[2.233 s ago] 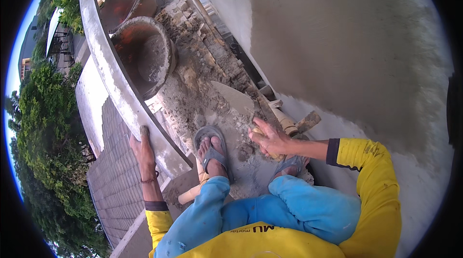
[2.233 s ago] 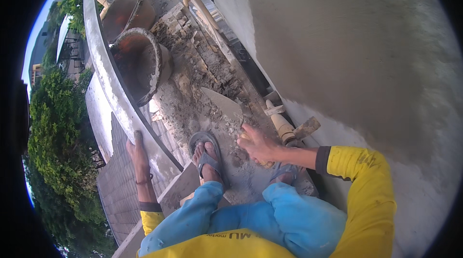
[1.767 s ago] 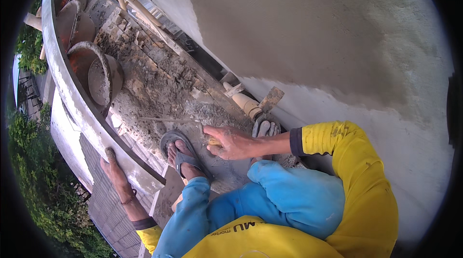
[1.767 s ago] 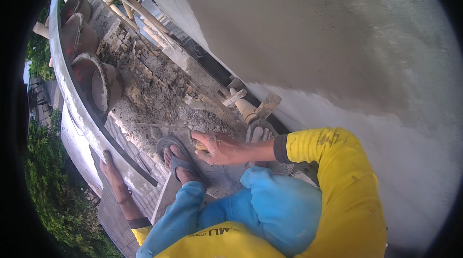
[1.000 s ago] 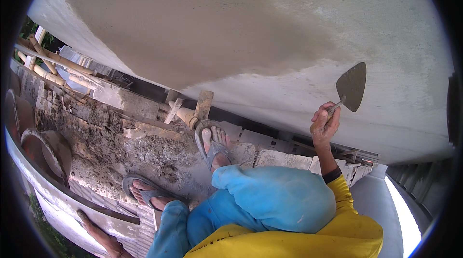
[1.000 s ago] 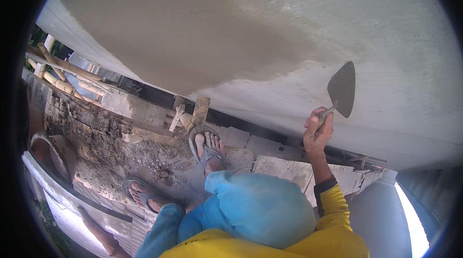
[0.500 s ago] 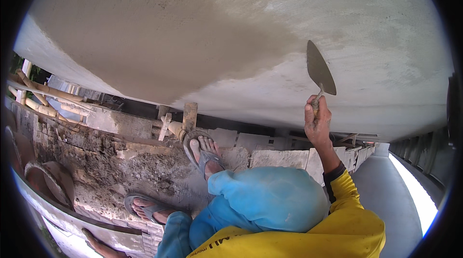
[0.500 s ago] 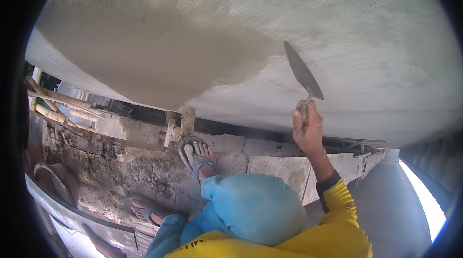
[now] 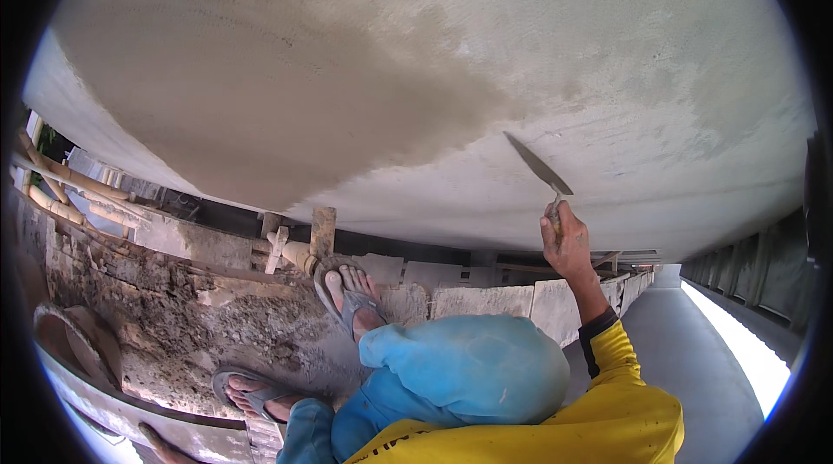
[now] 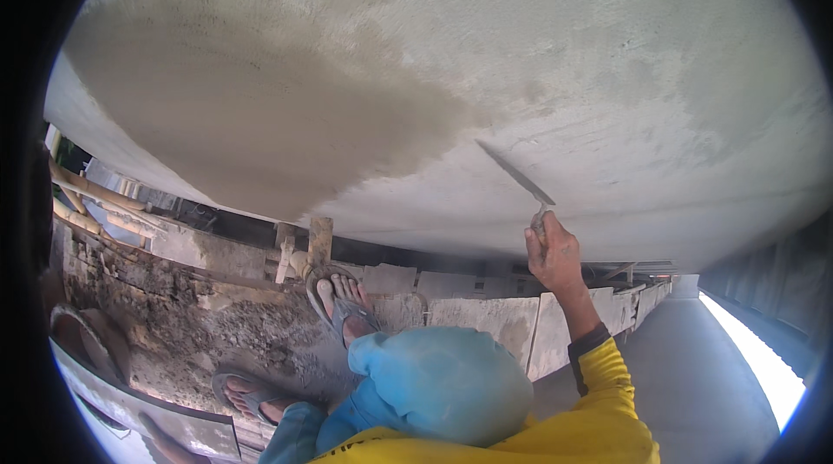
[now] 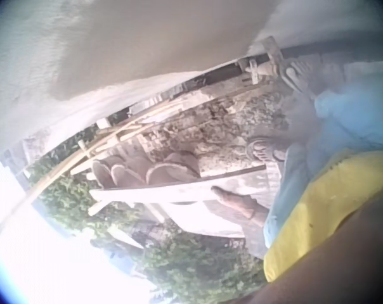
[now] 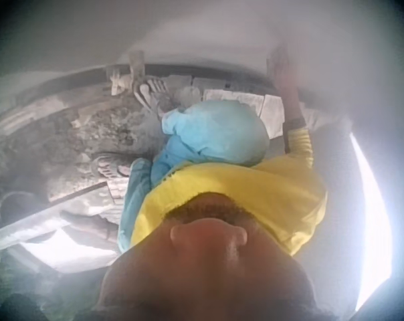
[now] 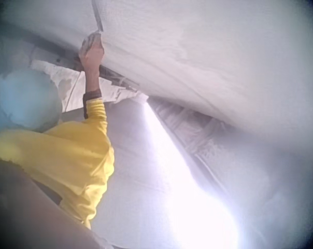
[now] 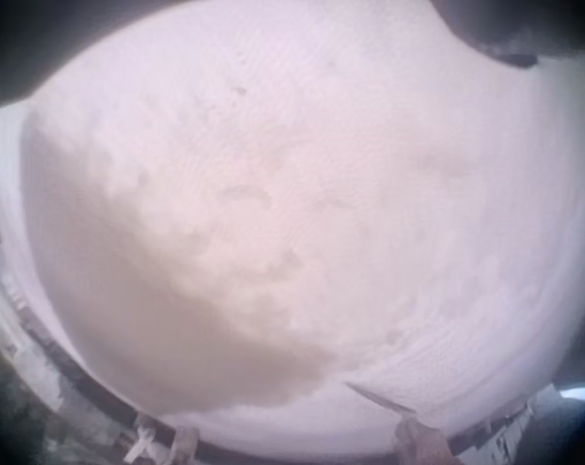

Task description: The person applies wet cement to a vertical wall using a trowel and smooths it with a long straightedge. The person repeatedly scoops cement from a bucket, spreads it on the wall, and levels the surface.

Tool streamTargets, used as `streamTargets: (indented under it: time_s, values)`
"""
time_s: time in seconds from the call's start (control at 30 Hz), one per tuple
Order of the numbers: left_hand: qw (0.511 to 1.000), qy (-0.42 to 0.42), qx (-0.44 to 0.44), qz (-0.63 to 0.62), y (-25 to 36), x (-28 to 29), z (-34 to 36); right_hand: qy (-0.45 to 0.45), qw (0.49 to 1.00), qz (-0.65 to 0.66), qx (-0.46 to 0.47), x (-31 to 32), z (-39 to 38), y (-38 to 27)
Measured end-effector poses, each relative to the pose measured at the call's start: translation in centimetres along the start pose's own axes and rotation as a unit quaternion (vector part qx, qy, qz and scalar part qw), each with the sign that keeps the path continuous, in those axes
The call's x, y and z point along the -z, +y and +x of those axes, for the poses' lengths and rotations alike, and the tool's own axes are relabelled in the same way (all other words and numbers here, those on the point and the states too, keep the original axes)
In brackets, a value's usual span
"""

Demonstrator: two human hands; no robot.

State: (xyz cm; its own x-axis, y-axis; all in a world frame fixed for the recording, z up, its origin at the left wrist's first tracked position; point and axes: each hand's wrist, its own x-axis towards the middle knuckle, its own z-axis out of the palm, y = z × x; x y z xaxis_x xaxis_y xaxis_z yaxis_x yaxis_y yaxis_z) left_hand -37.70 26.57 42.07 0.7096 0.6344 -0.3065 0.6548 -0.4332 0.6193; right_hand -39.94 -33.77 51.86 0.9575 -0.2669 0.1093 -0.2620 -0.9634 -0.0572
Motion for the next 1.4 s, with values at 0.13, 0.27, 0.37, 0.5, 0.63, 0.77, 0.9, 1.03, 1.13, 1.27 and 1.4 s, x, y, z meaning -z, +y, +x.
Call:
streamTargets:
  time_s: [0.13, 0.27, 0.37, 0.5, 0.63, 0.77, 0.9, 1.03, 1.13, 1.27, 1.4]
  values:
    - [0.999, -0.007, 0.005, -0.042, 0.9, -0.7, 0.0, 0.004, 1.000, 0.021, 0.017, 0.7, 0.4, -2.0]
    - [0.997, -0.022, -0.002, -0.068, 0.6, -0.9, 0.1, 0.027, 0.993, 0.097, -0.064, 2.8, 2.3, -3.7]
    - [0.996, -0.023, 0.006, -0.090, -1.5, -0.9, 0.6, 0.016, 0.998, 0.023, 0.048, 2.9, 3.2, -4.7]
    - [0.997, -0.024, -0.022, -0.066, -4.5, -1.3, 2.0, 0.054, 0.987, 0.147, 0.028, 1.8, 3.2, -5.4]
    - [0.999, -0.042, 0.007, -0.013, -5.0, -0.8, 0.7, 0.034, 0.951, 0.305, -0.041, -1.5, 3.7, -6.5]
    - [0.992, -0.047, -0.031, 0.114, -3.2, 0.3, 1.1, 0.025, 0.923, 0.384, -0.003, -7.7, 5.1, -10.1]
    - [0.936, -0.036, 0.131, -0.326, -2.3, -1.4, 2.0, 0.015, 0.924, 0.380, 0.042, -12.5, 8.5, -15.1]
    - [0.868, 0.041, 0.127, -0.478, -2.9, -2.9, 2.2, 0.061, 0.883, 0.463, 0.049, -13.4, 10.1, -19.9]
    - [0.875, 0.017, 0.118, -0.469, -3.0, -2.8, 2.1, 0.072, 0.834, 0.546, 0.042, -13.9, 11.3, -23.0]
    - [0.857, 0.011, 0.131, -0.498, -2.5, -2.9, 1.9, 0.028, 0.879, 0.456, 0.134, -14.5, 14.7, -26.8]
    - [0.859, 0.014, 0.119, -0.498, -2.4, -3.0, 2.0, 0.027, 0.793, 0.602, 0.085, -14.3, 15.4, -30.4]
